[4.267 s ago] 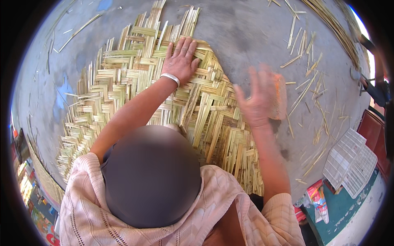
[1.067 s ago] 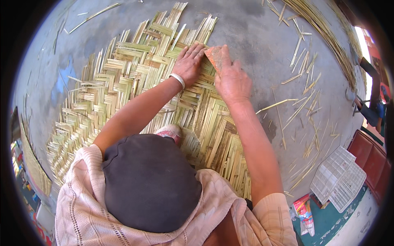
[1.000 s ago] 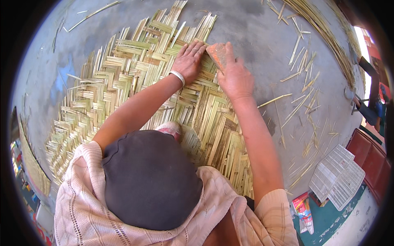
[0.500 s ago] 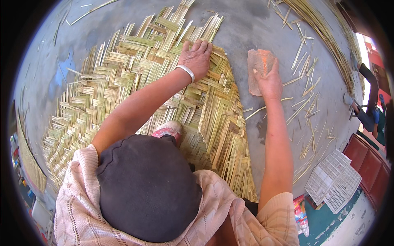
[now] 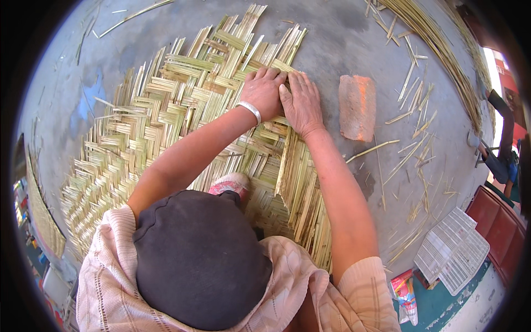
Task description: The person weaves a mat using dried palm leaves on the floor. They interlace the leaves by hand and occasionally use a wooden block to press and flatten the woven sections.
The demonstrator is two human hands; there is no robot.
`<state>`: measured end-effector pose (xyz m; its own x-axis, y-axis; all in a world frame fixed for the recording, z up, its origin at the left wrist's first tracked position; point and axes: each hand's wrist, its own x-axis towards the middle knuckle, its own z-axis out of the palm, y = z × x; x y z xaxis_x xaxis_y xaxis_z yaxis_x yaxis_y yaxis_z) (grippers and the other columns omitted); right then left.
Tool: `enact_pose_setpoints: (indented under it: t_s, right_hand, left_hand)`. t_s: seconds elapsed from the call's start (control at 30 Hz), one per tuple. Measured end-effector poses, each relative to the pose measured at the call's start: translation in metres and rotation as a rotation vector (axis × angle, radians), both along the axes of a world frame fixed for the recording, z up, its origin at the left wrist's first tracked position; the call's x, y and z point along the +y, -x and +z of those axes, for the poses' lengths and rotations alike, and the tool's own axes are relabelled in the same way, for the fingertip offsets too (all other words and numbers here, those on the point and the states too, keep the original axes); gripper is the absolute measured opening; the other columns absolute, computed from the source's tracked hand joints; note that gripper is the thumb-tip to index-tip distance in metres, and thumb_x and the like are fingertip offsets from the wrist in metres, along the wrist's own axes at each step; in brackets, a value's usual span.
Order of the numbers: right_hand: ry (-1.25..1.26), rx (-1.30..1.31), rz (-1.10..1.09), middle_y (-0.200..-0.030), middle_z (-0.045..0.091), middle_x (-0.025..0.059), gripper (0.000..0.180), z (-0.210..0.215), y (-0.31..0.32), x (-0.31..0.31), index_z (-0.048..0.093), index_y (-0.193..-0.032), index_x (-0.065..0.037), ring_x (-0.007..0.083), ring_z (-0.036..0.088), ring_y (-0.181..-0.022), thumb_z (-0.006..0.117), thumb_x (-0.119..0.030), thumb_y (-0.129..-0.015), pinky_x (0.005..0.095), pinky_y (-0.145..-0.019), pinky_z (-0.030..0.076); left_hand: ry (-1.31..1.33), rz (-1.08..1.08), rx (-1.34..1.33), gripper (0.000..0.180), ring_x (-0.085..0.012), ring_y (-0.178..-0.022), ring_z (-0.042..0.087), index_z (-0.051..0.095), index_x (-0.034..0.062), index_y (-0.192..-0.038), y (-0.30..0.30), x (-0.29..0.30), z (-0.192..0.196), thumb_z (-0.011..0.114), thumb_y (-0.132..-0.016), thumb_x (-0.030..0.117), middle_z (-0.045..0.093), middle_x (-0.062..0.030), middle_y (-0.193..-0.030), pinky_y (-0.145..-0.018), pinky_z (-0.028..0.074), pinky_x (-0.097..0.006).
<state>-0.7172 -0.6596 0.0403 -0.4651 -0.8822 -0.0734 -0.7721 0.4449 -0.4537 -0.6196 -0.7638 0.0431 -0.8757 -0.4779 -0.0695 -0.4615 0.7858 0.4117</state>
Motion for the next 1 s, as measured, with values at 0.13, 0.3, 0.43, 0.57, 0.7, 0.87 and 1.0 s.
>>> enact_pose_setpoints:
  t_s: [0.13, 0.3, 0.43, 0.57, 0.7, 0.87, 1.0]
  right_hand:
    - [0.004, 0.082, 0.070, -0.146, 0.043, 0.0189, 0.070, -0.001, 0.000, 0.008, 0.043, -0.142, 0.000, 0.0335, 0.032, -0.141, 0.031, -0.055, -0.099, 0.0470, -0.117, 0.021]
    - [-0.137, 0.121, 0.104, -0.149, 0.041, 0.0154, 0.078, 0.004, 0.002, 0.004, 0.043, -0.142, -0.002, 0.0308, 0.030, -0.142, 0.033, -0.064, -0.096, 0.0455, -0.117, 0.021]
    - [-0.203, 0.126, 0.081, -0.149, 0.040, 0.0138, 0.081, 0.009, 0.000, -0.003, 0.042, -0.143, -0.002, 0.0287, 0.029, -0.142, 0.038, -0.067, -0.093, 0.0441, -0.117, 0.022]
    - [-0.209, 0.163, 0.062, -0.145, 0.043, 0.0131, 0.079, 0.016, -0.004, -0.009, 0.045, -0.139, -0.002, 0.0278, 0.034, -0.138, 0.045, -0.065, -0.092, 0.0429, -0.115, 0.026]
    - [-0.196, 0.183, 0.053, -0.140, 0.047, 0.0136, 0.073, 0.023, -0.005, -0.016, 0.050, -0.133, -0.002, 0.0282, 0.038, -0.133, 0.048, -0.062, -0.092, 0.0428, -0.111, 0.031]
    - [-0.205, 0.118, 0.023, -0.134, 0.052, 0.0141, 0.063, 0.026, -0.002, -0.024, 0.057, -0.123, -0.002, 0.0300, 0.042, -0.129, 0.048, -0.057, -0.094, 0.0436, -0.108, 0.033]
    - [-0.158, 0.094, 0.011, -0.128, 0.055, 0.0142, 0.056, 0.027, 0.002, -0.026, 0.061, -0.113, -0.002, 0.0315, 0.045, -0.125, 0.047, -0.054, -0.096, 0.0444, -0.106, 0.036]
  left_hand:
    - [0.027, -0.022, 0.015, 0.052, -0.0248, -0.134, 0.041, 0.050, 0.0129, -0.137, -0.006, 0.002, -0.012, 0.055, -0.087, 0.026, 0.050, -0.0078, -0.139, -0.109, 0.029, -0.043]
    - [0.066, -0.064, 0.151, 0.046, -0.0271, -0.126, 0.048, 0.055, 0.0098, -0.131, -0.015, -0.002, -0.018, 0.055, -0.088, 0.026, 0.055, -0.0085, -0.132, -0.104, 0.035, -0.043]
    - [0.013, -0.115, 0.212, 0.036, -0.0284, -0.117, 0.056, 0.061, 0.0101, -0.124, -0.021, -0.027, -0.014, 0.056, -0.090, 0.020, 0.062, -0.0106, -0.123, -0.099, 0.042, -0.043]
    - [0.083, 0.031, 0.270, 0.034, -0.0313, -0.112, 0.060, 0.062, 0.0088, -0.123, -0.038, -0.116, -0.003, 0.058, -0.091, 0.022, 0.065, -0.0149, -0.119, -0.098, 0.045, -0.041]
    - [0.163, 0.477, 0.024, 0.036, -0.0356, -0.109, 0.061, 0.063, 0.0039, -0.120, -0.081, -0.213, 0.003, 0.057, -0.094, 0.029, 0.067, -0.0181, -0.112, -0.096, 0.046, -0.042]
    - [-0.485, 0.645, -0.121, 0.035, -0.0272, -0.082, 0.068, 0.066, 0.0008, -0.106, -0.091, -0.272, -0.004, 0.054, -0.096, 0.032, 0.070, -0.0141, -0.092, -0.070, 0.053, -0.038]
    - [-0.924, 0.666, -0.201, 0.035, -0.0132, -0.060, 0.060, 0.065, -0.0020, -0.092, -0.078, -0.287, -0.010, 0.054, -0.097, 0.031, 0.065, -0.0054, -0.073, -0.053, 0.050, -0.029]
